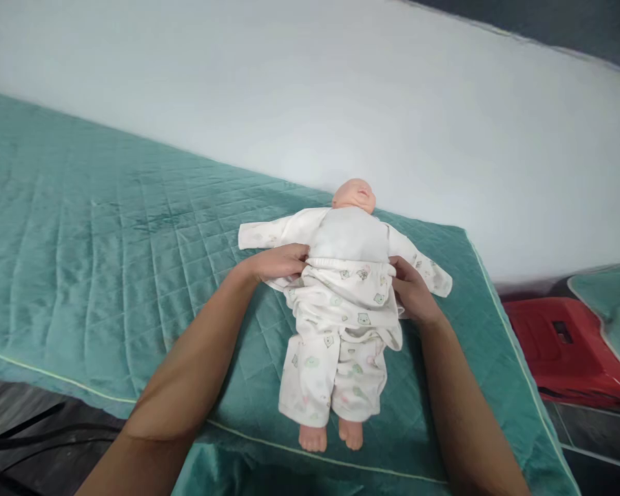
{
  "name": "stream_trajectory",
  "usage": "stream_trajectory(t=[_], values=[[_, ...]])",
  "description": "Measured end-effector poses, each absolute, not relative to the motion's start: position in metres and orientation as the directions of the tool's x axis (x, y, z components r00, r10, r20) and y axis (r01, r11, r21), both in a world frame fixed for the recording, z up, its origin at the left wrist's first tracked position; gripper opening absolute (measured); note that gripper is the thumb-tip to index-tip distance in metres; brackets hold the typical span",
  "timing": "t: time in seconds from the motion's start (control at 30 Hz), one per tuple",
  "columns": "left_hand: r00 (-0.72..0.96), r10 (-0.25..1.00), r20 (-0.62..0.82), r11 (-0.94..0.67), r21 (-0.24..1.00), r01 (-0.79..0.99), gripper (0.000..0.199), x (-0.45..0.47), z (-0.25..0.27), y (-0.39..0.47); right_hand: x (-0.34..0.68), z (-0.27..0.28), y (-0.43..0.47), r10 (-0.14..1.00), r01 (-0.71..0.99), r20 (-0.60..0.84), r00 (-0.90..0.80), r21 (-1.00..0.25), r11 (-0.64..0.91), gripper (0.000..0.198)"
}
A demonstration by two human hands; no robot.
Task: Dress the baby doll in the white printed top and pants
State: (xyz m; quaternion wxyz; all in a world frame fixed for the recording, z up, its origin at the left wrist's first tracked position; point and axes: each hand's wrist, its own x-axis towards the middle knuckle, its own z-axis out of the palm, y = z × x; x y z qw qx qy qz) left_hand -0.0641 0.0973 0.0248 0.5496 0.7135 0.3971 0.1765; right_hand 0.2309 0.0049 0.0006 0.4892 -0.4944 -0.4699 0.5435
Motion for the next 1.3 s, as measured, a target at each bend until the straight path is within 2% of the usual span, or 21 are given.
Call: stream_trajectory(t=[0.1, 0.2, 0.37, 0.5, 0.6, 0.7, 0.8, 0.9, 1.0, 1.13, 1.2, 1.3], values=[[0.688, 0.682, -0.248, -0.070, 0.914, 0.399, 0.011, -0.065, 0.027, 0.098, 0.232, -0.003, 0.008, 0.999, -0.117, -0.048, -0.017, -0.992, -0.050, 0.027], [0.679, 0.692, -0.247, -0.030, 0.929, 0.368, 0.011, -0.066, 0.027, 0.096, 0.231, -0.004, 0.011, 1.000, -0.116, -0.011, 0.006, -0.993, -0.011, 0.021], [0.651, 0.721, -0.239, -0.030, 0.927, 0.373, 0.010, -0.068, 0.022, 0.096, 0.235, -0.009, 0.013, 1.000, -0.084, -0.013, -0.015, -0.996, -0.015, 0.021], [0.664, 0.715, -0.219, -0.112, 0.902, 0.417, 0.012, -0.069, 0.017, 0.100, 0.244, -0.013, 0.013, 0.999, 0.070, 0.006, -0.037, -0.997, 0.009, 0.020], [0.645, 0.739, -0.192, -0.158, 0.882, 0.443, 0.010, -0.073, 0.016, 0.100, 0.246, -0.014, 0.014, 0.998, 0.245, 0.062, 0.031, -0.968, 0.052, 0.019], [0.616, 0.781, -0.103, -0.198, 0.895, 0.400, 0.010, -0.082, 0.023, 0.096, 0.240, -0.009, 0.013, 0.971, 0.374, 0.161, 0.179, -0.924, 0.084, 0.015], [0.499, 0.857, 0.129, -0.304, 0.909, 0.287, 0.010, -0.086, 0.034, 0.089, 0.228, 0.002, 0.007, 0.899, 0.450, 0.347, 0.269, -0.870, 0.201, 0.011], [0.419, 0.840, 0.345, -0.455, 0.868, 0.199, 0.012, -0.078, 0.041, 0.080, 0.215, 0.014, 0.001, 0.863, 0.469, 0.494, 0.104, -0.790, 0.395, 0.009], [0.545, 0.705, 0.455, -0.646, 0.729, 0.227, 0.020, -0.062, 0.041, 0.072, 0.211, 0.025, -0.003, 0.852, 0.510, 0.513, -0.104, -0.708, 0.488, 0.015], [0.668, 0.567, 0.482, -0.795, 0.533, 0.290, 0.030, -0.051, 0.038, 0.066, 0.217, 0.034, -0.005, 0.888, 0.591, 0.388, -0.247, -0.666, 0.456, 0.023], [0.680, 0.555, 0.479, -0.809, 0.503, 0.305, 0.030, -0.051, 0.039, 0.065, 0.220, 0.037, -0.005, 0.897, 0.611, 0.331, -0.293, -0.657, 0.442, 0.026], [0.681, 0.559, 0.473, -0.803, 0.515, 0.300, 0.026, -0.051, 0.041, 0.063, 0.220, 0.039, -0.005, 0.873, 0.626, 0.369, -0.319, -0.610, 0.486, 0.022]])
